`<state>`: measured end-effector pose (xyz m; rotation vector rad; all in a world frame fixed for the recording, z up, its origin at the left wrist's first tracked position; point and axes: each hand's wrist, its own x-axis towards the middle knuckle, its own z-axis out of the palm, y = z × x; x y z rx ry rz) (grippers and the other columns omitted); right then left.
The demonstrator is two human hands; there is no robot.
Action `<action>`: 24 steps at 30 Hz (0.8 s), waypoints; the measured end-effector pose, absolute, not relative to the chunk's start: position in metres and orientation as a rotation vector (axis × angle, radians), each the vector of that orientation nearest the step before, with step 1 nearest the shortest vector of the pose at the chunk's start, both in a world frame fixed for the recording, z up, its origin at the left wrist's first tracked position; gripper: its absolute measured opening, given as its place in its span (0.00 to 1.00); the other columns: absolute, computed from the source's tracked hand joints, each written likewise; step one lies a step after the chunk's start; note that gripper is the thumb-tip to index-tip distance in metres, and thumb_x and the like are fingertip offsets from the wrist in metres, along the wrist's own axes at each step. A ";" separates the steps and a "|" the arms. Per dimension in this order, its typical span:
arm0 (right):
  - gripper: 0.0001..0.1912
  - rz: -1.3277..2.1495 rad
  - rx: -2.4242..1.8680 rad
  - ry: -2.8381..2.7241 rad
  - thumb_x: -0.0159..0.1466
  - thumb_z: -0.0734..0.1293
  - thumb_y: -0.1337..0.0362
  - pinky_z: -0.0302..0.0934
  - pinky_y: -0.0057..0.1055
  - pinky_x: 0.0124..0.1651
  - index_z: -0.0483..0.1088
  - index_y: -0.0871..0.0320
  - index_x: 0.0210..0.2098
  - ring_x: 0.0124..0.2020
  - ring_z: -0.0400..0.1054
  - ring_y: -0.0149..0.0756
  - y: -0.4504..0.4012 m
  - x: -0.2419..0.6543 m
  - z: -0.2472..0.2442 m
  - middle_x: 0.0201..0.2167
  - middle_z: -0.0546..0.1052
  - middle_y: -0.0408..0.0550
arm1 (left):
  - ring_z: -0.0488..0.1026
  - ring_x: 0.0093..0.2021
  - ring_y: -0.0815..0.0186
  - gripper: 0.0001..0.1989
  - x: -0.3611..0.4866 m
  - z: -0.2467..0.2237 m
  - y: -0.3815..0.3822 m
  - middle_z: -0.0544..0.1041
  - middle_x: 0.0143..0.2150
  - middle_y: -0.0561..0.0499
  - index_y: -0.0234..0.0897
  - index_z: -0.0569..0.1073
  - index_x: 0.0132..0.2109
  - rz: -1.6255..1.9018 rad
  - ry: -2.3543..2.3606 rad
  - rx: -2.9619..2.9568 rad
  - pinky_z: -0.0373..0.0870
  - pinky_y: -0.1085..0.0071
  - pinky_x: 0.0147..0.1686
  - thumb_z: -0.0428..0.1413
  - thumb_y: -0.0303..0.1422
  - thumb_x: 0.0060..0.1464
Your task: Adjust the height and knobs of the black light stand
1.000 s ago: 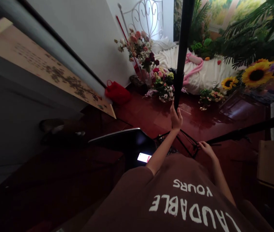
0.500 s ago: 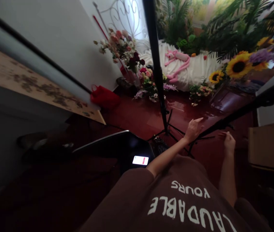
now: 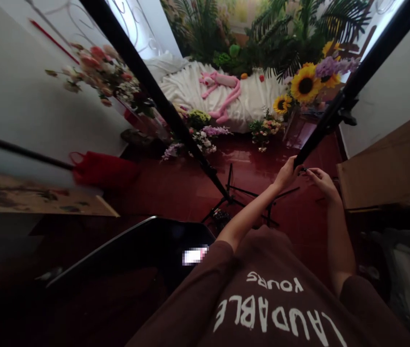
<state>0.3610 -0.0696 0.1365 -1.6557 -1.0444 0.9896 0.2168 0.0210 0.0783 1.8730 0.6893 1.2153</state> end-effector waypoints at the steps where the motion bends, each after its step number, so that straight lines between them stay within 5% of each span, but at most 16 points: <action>1: 0.30 0.990 -1.644 -1.030 0.49 0.75 0.39 0.70 0.28 0.30 0.73 0.56 0.39 0.32 0.73 0.35 -0.069 0.361 0.136 0.37 0.80 0.50 | 0.78 0.43 0.64 0.20 0.219 0.077 0.021 0.77 0.47 0.44 0.39 0.64 0.59 1.210 0.713 1.865 0.74 0.67 0.45 0.47 0.45 0.67; 5: 0.29 0.986 -1.564 -1.000 0.47 0.77 0.42 0.70 0.28 0.33 0.71 0.55 0.39 0.36 0.73 0.35 -0.069 0.362 0.132 0.36 0.78 0.46 | 0.75 0.35 0.67 0.16 0.221 0.076 0.021 0.77 0.38 0.49 0.40 0.67 0.53 1.245 0.736 1.852 0.71 0.71 0.37 0.49 0.45 0.66; 11: 0.25 0.797 -1.453 -1.049 0.44 0.80 0.48 0.71 0.36 0.45 0.71 0.55 0.34 0.43 0.73 0.39 -0.063 0.360 0.125 0.40 0.78 0.47 | 0.75 0.34 0.68 0.16 0.225 0.074 0.020 0.77 0.37 0.50 0.39 0.67 0.53 1.296 0.755 1.842 0.70 0.73 0.35 0.49 0.44 0.66; 18: 0.14 0.572 -1.493 -1.102 0.55 0.72 0.53 0.65 0.46 0.58 0.71 0.57 0.24 0.53 0.70 0.43 -0.055 0.362 0.110 0.48 0.76 0.52 | 0.75 0.34 0.69 0.17 0.225 0.075 0.018 0.77 0.37 0.50 0.38 0.67 0.53 1.298 0.738 1.824 0.70 0.74 0.35 0.49 0.45 0.66; 21: 0.12 0.482 -1.456 -1.153 0.61 0.69 0.53 0.66 0.44 0.57 0.75 0.55 0.35 0.55 0.69 0.43 -0.056 0.356 0.130 0.53 0.75 0.53 | 0.75 0.34 0.69 0.17 0.225 0.074 0.018 0.77 0.38 0.49 0.39 0.67 0.54 1.298 0.738 1.820 0.71 0.73 0.36 0.50 0.45 0.66; 24: 0.32 0.346 -1.328 -1.250 0.63 0.70 0.52 0.67 0.39 0.56 0.60 0.49 0.64 0.55 0.68 0.39 -0.054 0.339 0.179 0.60 0.70 0.56 | 0.76 0.35 0.68 0.16 0.225 0.073 0.019 0.77 0.38 0.49 0.40 0.67 0.54 1.288 0.745 1.810 0.72 0.72 0.37 0.50 0.44 0.66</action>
